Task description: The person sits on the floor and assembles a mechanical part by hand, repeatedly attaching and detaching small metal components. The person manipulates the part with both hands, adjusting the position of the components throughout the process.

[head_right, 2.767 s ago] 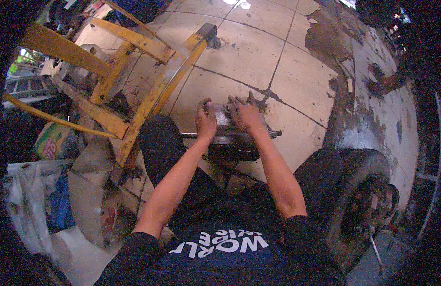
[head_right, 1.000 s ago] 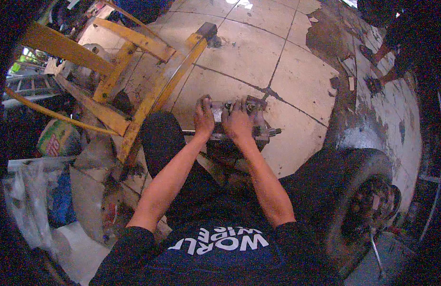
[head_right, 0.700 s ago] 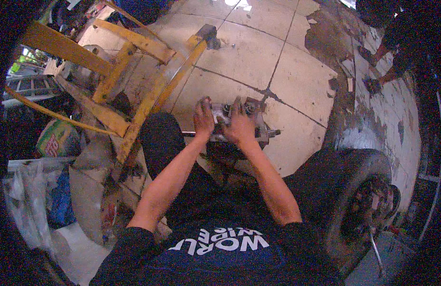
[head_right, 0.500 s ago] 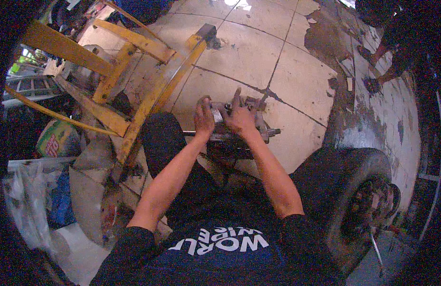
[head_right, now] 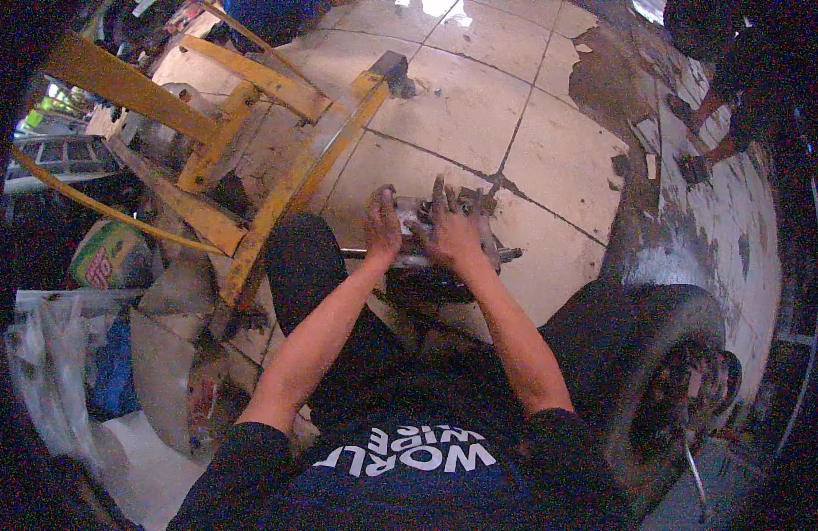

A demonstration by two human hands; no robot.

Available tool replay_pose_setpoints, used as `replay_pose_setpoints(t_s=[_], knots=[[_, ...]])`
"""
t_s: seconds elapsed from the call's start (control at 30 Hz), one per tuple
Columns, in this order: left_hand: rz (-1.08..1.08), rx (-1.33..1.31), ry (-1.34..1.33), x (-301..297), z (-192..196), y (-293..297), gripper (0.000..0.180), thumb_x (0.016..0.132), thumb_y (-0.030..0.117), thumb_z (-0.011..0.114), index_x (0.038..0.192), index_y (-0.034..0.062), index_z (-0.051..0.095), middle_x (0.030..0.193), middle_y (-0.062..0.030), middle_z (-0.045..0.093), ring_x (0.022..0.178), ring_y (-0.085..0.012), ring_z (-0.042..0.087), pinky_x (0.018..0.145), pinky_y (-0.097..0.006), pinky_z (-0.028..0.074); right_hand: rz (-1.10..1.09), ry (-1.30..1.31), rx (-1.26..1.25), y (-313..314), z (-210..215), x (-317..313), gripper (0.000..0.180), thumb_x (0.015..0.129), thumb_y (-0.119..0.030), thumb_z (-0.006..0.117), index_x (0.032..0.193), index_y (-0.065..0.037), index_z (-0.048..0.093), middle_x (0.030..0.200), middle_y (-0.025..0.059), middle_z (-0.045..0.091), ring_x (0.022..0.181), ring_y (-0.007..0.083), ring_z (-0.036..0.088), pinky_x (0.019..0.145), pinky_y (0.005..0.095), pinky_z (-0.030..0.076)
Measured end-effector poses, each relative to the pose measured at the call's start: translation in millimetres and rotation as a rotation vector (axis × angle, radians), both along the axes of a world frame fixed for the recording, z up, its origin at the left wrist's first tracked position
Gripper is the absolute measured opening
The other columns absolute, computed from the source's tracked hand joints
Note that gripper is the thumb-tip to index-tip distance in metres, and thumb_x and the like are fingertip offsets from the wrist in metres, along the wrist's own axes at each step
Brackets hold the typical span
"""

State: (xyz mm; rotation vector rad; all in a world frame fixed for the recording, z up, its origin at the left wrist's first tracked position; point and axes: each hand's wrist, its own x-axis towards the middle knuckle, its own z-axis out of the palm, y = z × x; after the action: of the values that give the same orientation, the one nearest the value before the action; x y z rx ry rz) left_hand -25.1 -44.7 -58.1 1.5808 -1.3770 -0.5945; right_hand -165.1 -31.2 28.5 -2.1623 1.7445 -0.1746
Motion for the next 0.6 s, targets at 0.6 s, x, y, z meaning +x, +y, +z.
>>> replay_pose_setpoints(t_s=[0.6], knots=[[0.004,0.143,0.134,0,26,-3,0.052,0.101,0.042,0.032,0.116,-0.0012,0.057,0.11,-0.0253,0.062,0.105,-0.0424,0.057,0.09,-0.046,0.043,-0.087,-0.072,0.074,-18,-27,2,0.094,0.093,-0.06,0.039,0.15,0.001,-0.005,0.139,0.0262,0.046,0.134,0.0485,0.035,0.114,0.0586,-0.008]])
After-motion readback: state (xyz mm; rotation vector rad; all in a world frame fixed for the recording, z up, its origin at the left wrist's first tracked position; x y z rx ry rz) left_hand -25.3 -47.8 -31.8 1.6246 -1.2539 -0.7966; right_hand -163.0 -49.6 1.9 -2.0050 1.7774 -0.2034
